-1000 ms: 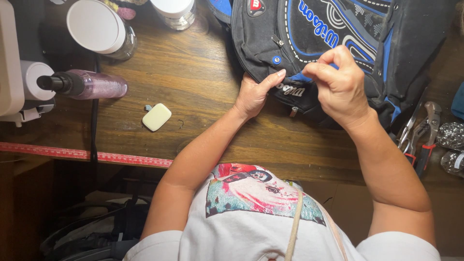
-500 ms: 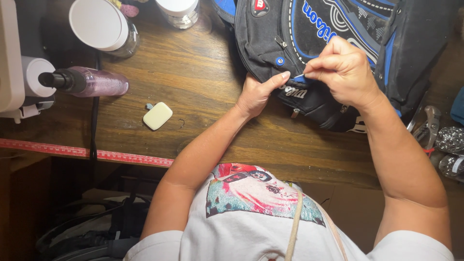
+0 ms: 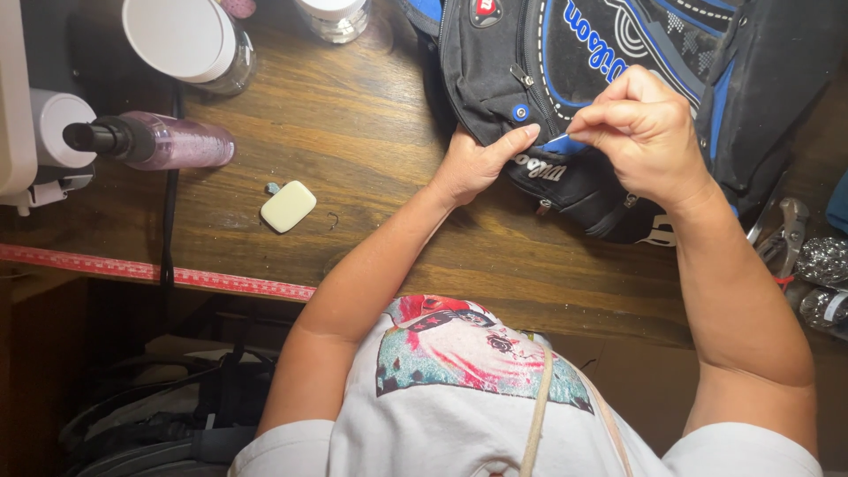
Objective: Hand-sewing a repair or modification on a Wilson sports bag at a workbench.
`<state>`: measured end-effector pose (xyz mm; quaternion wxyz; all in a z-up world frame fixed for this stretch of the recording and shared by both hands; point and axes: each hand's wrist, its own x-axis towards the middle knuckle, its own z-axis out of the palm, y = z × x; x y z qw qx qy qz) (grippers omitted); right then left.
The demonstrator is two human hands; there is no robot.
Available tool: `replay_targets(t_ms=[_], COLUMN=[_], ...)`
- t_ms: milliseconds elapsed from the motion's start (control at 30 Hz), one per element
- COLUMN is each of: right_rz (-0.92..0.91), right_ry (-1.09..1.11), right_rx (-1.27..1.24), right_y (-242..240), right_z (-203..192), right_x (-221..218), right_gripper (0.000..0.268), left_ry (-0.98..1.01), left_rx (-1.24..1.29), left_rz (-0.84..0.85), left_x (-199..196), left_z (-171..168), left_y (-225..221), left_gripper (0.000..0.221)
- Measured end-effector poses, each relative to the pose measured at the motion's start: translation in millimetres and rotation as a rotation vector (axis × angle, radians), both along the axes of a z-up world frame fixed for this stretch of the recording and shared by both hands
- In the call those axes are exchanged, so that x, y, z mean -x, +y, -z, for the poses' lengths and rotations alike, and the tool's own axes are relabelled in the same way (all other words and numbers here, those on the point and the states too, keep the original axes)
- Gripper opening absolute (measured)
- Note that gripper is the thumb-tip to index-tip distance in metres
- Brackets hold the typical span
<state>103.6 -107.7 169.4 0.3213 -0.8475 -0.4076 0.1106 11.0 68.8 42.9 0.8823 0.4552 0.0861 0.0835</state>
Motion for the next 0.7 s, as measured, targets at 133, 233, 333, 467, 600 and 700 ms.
replay_targets(t_ms=[133,233,333,467,600,700], right_rz=[-0.032,-0.044,-0.069,-0.08,-0.09,-0.079], right_ry=[-0.099,-0.12,-0.143,-0.158,-0.193,-0.133], right_rx=[0.042,0.049,0.064,0.046,0.051,0.051], right_y=[6.1,7.8,5.9,6.6,7.6,6.0], right_z=[-1.5,-2.2,-1.1,-1.9,-1.9,0.7], right_x=[5.0,6.3,6.7,8.5,10.3,6.6], right_gripper=[0.013,0.014,0.015,0.016,0.017,0.014], left_ry=[-0.029,-0.037,-0.002,0.001,0.045,0.026], left_rx=[-0.002,-0.012,0.052,0.094,0.139,0.128], left_rz=[0.002,-0.014,-0.005,0.006,0.003,0.024], left_x=[-0.7,-1.7,-2.3,-2.7,-2.8,-2.1], left_z=[2.7,6.9,8.6,4.3,3.9,0.5], left_y=[-1.4,-3.7,-5.3,-3.4,-2.4,0.6], left_gripper=[0.026,0.028,0.032,0.034,0.037,0.039])
